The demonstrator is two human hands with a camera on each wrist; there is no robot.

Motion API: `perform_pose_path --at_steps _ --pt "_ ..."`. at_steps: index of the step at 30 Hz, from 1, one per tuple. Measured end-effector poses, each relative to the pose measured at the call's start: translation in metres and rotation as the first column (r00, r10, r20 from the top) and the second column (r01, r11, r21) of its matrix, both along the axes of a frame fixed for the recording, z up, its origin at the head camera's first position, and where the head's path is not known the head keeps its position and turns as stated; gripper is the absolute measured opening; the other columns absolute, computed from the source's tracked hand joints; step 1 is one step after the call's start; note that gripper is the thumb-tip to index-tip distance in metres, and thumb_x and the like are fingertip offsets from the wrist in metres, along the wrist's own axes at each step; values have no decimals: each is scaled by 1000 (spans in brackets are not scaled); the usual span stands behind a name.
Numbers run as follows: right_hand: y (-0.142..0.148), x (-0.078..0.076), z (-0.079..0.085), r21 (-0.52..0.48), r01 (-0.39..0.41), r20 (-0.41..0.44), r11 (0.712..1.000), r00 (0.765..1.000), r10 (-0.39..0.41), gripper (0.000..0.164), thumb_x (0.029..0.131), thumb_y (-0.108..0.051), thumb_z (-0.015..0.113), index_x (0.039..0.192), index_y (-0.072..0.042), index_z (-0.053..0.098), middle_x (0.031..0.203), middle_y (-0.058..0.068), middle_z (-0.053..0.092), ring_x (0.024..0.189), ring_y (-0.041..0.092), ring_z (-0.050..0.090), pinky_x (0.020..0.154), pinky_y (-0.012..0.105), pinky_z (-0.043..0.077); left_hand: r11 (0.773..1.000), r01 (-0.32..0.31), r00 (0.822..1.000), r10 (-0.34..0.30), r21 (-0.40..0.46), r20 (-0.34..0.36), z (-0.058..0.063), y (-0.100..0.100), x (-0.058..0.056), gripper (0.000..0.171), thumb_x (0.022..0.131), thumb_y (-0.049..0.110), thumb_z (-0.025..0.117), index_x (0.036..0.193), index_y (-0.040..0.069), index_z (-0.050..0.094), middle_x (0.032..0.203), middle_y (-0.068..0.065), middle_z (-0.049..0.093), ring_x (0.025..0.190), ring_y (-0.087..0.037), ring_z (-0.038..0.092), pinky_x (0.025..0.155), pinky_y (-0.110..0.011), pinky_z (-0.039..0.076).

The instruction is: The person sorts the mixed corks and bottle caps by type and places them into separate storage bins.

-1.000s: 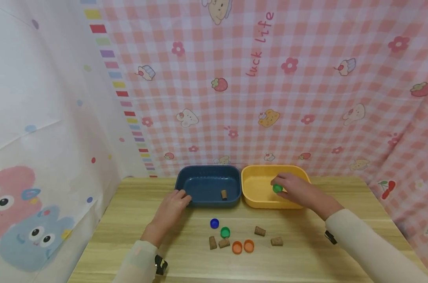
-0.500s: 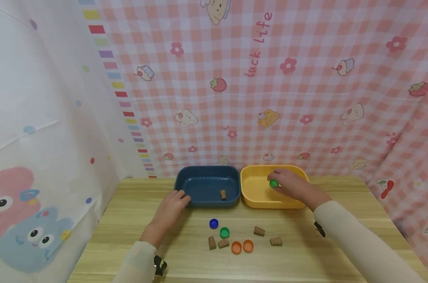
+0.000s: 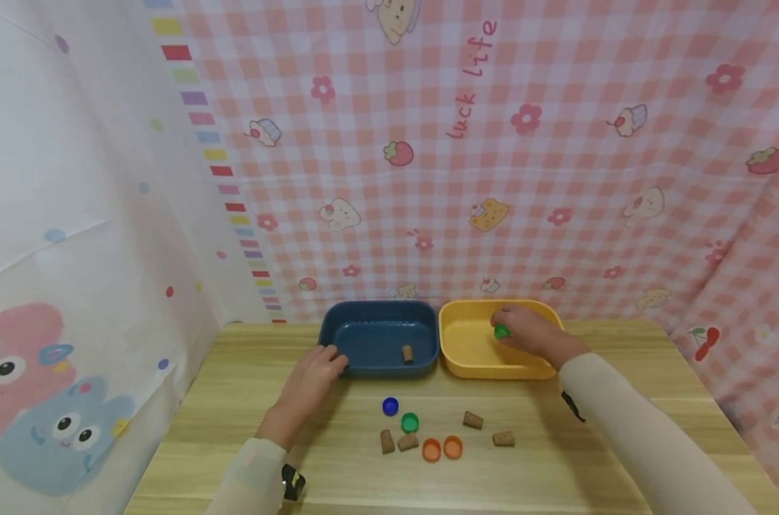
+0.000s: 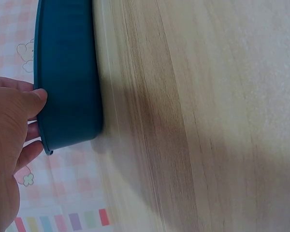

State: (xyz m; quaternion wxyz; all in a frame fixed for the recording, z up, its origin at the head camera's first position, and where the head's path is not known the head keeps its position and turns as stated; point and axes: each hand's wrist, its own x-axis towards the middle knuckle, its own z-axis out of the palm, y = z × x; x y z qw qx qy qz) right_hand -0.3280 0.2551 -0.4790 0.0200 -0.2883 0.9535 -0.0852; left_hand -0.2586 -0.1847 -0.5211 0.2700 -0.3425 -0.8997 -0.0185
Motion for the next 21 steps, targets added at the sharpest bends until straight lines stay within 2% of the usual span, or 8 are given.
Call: perform_pose_path --at_steps 10,21 --pt "-2 -10 -6 56 27 57 998 998 -30 24 90 -8 79 110 -1 68 100 9 69 88 21 63 84 40 56 1000 -4 1000 5 -3 24 0 0 1 13 88 -4 75 92 8 71 83 -5 59 73 -22 51 67 -34 48" --pt "-2 -13 0 69 40 100 997 994 -47 29 90 -10 79 115 0 66 105 11 69 89 22 63 86 41 55 1000 1 1000 -1 -8 9 -2 -2 -2 13 88 -4 75 91 8 70 82 -5 57 72 -21 50 67 -34 47"
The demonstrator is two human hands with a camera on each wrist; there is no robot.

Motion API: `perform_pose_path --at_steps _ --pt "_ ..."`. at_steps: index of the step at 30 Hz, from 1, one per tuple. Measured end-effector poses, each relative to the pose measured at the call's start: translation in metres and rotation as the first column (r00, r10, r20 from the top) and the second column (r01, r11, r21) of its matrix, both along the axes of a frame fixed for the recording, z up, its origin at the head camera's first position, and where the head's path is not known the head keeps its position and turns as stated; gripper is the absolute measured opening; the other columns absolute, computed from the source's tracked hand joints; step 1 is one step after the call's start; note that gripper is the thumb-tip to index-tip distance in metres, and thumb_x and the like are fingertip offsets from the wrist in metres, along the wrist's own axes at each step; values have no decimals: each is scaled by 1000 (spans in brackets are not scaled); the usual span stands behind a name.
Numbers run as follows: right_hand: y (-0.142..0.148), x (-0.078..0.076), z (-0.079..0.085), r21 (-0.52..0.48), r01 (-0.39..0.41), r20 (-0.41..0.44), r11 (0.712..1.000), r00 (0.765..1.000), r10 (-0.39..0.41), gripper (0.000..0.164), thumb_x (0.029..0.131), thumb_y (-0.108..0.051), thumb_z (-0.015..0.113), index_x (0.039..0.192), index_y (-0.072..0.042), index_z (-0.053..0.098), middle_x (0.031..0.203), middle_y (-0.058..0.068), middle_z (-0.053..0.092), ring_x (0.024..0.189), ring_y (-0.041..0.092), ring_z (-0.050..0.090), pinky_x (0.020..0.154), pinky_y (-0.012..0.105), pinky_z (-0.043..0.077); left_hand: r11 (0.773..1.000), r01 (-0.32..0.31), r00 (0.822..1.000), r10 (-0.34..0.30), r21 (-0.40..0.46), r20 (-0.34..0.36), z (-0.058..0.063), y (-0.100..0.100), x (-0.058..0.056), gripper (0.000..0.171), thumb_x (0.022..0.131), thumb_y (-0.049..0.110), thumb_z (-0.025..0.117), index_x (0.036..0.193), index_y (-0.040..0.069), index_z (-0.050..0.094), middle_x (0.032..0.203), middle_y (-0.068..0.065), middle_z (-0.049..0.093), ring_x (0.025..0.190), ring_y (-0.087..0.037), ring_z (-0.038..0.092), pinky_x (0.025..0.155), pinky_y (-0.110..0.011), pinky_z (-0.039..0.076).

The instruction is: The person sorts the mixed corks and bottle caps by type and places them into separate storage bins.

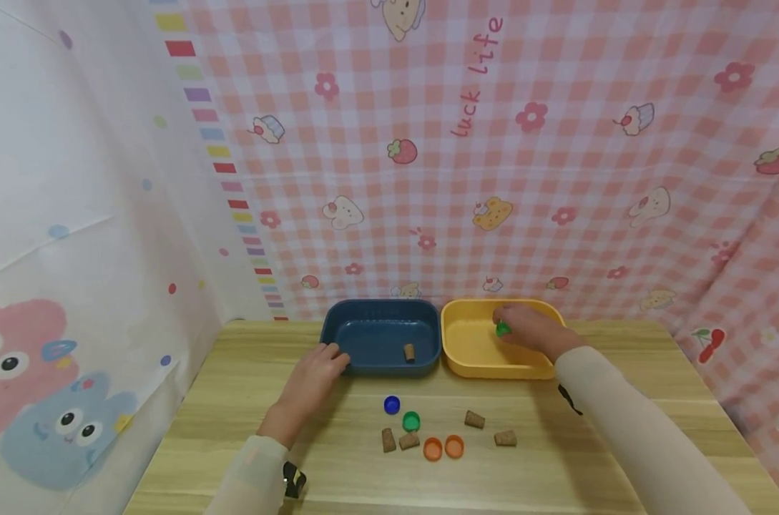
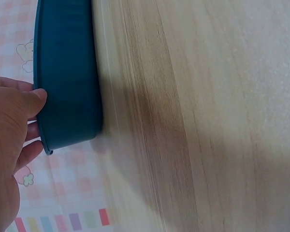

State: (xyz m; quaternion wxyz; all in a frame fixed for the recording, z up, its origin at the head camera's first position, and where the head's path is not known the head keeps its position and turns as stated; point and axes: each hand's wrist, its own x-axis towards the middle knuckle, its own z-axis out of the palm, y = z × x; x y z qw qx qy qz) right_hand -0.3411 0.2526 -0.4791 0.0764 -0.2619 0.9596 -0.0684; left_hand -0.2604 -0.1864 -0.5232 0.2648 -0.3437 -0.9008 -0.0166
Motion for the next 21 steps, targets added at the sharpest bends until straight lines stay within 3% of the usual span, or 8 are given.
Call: perform_pose_path --at_steps 7,21 --pt "1 1 2 -13 15 33 1000 999 -14 35 90 -14 80 119 0 65 113 15 69 100 28 66 93 45 55 1000 -10 1000 10 3 20 0 0 -1 13 88 -4 75 91 7 70 83 -5 58 73 -22 51 67 -35 48" --pt "2 1 1 -21 -22 38 1000 999 23 32 90 -12 80 116 2 67 112 16 69 97 27 64 90 45 55 1000 0 1000 0 10 -5 -1 1 -1 12 87 -4 76 90 7 70 81 -6 57 71 -22 51 65 -34 47"
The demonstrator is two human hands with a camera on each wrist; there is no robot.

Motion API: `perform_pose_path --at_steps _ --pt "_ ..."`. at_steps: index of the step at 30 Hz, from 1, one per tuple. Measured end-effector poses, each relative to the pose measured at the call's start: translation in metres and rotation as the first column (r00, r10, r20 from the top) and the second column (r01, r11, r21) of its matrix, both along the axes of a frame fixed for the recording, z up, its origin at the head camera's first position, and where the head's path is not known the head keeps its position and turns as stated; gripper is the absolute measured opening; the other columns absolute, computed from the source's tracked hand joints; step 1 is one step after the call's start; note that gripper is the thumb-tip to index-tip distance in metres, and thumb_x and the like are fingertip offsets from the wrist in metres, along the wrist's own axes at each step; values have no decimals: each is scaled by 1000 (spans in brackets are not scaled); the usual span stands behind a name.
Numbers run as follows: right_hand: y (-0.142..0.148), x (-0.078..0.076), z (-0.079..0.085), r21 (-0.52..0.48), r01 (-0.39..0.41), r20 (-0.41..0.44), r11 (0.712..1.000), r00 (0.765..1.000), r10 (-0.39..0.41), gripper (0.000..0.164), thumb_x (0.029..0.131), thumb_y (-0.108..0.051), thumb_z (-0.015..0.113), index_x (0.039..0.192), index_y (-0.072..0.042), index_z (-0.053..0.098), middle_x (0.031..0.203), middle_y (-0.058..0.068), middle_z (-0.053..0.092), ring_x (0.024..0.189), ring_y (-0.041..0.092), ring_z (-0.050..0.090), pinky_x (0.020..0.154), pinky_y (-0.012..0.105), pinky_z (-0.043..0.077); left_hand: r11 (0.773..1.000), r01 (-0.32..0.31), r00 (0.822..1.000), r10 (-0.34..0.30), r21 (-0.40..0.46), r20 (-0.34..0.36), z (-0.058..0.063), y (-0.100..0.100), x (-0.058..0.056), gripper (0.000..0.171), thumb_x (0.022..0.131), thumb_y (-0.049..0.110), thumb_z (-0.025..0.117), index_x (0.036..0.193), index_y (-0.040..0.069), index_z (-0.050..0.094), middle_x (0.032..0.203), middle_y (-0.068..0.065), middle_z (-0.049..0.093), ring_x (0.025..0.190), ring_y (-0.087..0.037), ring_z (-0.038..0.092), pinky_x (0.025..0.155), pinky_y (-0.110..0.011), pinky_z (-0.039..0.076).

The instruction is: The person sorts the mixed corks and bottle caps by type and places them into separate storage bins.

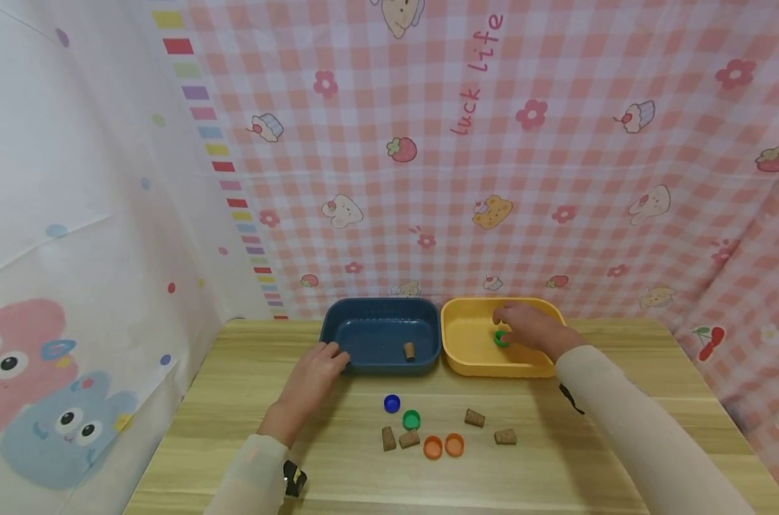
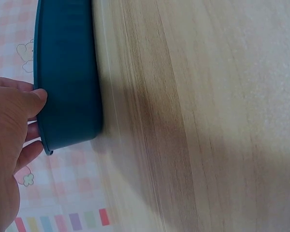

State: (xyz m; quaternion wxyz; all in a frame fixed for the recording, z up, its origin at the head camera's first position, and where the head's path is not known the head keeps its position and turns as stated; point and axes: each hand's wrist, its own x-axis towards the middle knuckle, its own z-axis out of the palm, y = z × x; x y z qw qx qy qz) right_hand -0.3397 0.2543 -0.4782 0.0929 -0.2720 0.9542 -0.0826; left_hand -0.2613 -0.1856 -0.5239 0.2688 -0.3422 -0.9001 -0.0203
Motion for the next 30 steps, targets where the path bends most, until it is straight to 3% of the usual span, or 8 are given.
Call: perform_pose_path --at_steps 9,18,24,30 --pt "-1 10 9 -24 -35 -29 999 999 34 31 90 -12 79 115 3 67 112 18 69 99 31 67 89 46 56 1000 -7 1000 7 -6 18 1 0 1 12 88 -4 75 92 7 70 83 -6 58 74 -23 52 69 -36 49" --pt "-3 19 18 -77 -9 -9 997 1000 8 35 94 -13 75 124 3 65 121 20 66 108 36 65 93 48 55 999 -23 999 24 -22 47 2 0 1 12 90 -2 74 95 9 71 86 -5 61 77 -22 53 70 -36 50" --pt "-3 24 19 -90 -44 -62 995 997 38 34 94 -15 75 123 2 67 120 19 67 109 36 66 92 46 55 999 -27 998 28 -23 53 1 0 2 10 91 -1 73 94 8 71 86 -5 61 77 -22 54 71 -36 50" --pt "0 35 24 -142 -75 -170 987 984 51 34 92 -18 78 120 -1 68 117 16 67 106 34 67 89 46 57 1000 -26 999 26 -17 37 0 -1 1 10 91 -1 73 93 9 70 85 -4 60 75 -22 52 70 -35 48"
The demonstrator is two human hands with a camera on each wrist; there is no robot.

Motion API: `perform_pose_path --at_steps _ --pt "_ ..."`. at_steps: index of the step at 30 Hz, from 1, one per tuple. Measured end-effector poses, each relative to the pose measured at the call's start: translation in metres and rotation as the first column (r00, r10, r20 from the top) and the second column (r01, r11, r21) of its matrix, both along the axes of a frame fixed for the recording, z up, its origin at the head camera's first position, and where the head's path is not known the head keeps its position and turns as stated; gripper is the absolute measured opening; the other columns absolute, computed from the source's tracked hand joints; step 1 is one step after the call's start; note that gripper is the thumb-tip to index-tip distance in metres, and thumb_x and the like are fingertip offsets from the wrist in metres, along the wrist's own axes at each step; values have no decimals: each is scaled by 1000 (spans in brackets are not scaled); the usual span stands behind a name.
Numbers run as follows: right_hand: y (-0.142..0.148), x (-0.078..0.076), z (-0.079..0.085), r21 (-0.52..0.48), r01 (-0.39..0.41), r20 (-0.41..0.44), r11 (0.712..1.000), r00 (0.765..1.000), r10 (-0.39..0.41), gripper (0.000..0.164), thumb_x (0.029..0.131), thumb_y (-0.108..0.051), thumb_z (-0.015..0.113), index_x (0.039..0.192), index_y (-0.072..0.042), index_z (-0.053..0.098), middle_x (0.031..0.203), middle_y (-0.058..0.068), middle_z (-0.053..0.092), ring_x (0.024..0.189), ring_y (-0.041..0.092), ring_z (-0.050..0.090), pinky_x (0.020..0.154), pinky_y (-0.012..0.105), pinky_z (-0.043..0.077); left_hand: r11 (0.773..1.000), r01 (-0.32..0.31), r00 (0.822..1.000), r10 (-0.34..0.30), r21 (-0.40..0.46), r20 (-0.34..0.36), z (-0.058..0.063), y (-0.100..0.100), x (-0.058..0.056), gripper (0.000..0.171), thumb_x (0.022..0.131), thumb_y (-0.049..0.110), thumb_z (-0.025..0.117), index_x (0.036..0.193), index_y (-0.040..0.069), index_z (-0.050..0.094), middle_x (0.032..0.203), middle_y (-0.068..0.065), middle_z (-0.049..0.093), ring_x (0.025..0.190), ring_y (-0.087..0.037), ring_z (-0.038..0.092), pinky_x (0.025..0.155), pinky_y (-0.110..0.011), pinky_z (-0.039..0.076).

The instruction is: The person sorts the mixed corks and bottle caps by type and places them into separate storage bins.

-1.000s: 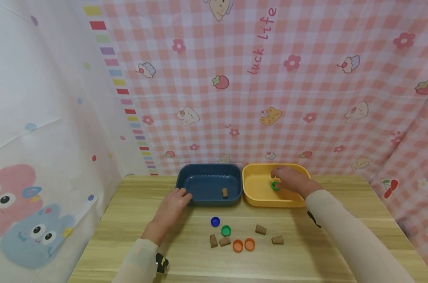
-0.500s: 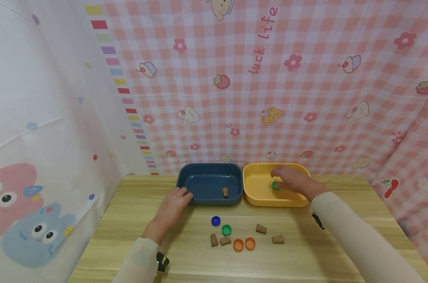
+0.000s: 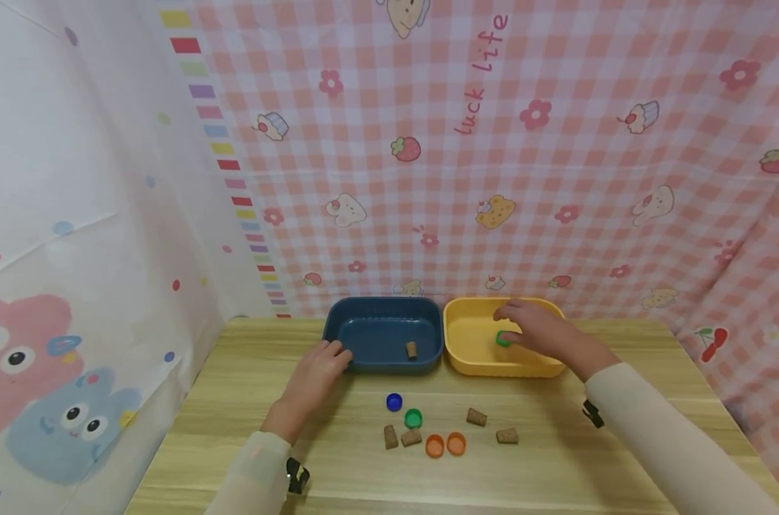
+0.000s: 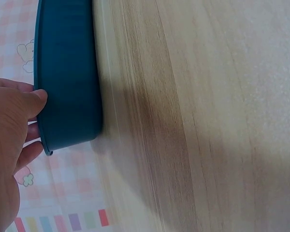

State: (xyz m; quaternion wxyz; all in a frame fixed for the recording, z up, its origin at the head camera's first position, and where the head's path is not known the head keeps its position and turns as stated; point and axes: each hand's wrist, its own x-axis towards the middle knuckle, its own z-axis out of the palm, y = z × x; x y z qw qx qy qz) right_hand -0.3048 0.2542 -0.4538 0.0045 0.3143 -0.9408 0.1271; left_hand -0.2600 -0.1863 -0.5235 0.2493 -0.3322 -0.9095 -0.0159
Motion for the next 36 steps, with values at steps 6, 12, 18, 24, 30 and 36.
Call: perform_pose_path --at_steps 6,12,18,24,30,36 --pt "4 14 10 -20 -7 -63 1000 998 6 32 92 -20 79 117 -4 69 115 12 69 106 32 68 92 48 56 1000 -1 1000 1 -5 5 1 1 -1 10 92 -1 72 93 8 70 85 -5 60 76 -22 52 70 -35 49" --pt "11 33 12 -22 -8 -86 1000 996 6 30 91 -17 80 117 -7 69 112 8 68 107 31 65 92 48 56 1000 -7 1000 7 -12 10 1 1 -1 10 91 0 73 95 8 71 87 -5 61 77 -22 53 71 -35 50" --pt "11 56 11 2 -6 -85 1000 996 6 36 90 -20 80 122 -9 68 119 10 69 112 33 66 91 47 57 1000 -6 1000 6 -10 5 1 1 -1 10 91 0 74 95 9 71 86 -5 61 76 -21 53 70 -35 50" --pt "8 73 7 -23 -31 -85 999 996 29 42 89 -19 81 127 -9 67 128 12 70 120 35 65 96 49 55 1000 -3 1000 3 3 9 0 1 -2 10 90 -2 74 94 8 71 86 -6 61 76 -23 54 71 -36 51" --pt "1 84 6 -35 -60 -39 998 998 58 43 90 -23 80 128 -8 68 129 11 69 120 34 65 97 50 54 1000 -5 1000 5 11 13 0 0 -1 10 91 -1 73 94 8 71 86 -5 61 76 -23 54 71 -36 51" --pt "-1 92 0 -36 -54 89 998 994 57 45 91 -30 80 130 -11 68 131 5 70 123 30 65 102 50 52 1000 1 1000 -1 17 2 -1 0 -1 11 90 -2 74 93 8 71 84 -5 60 75 -22 52 69 -35 50"
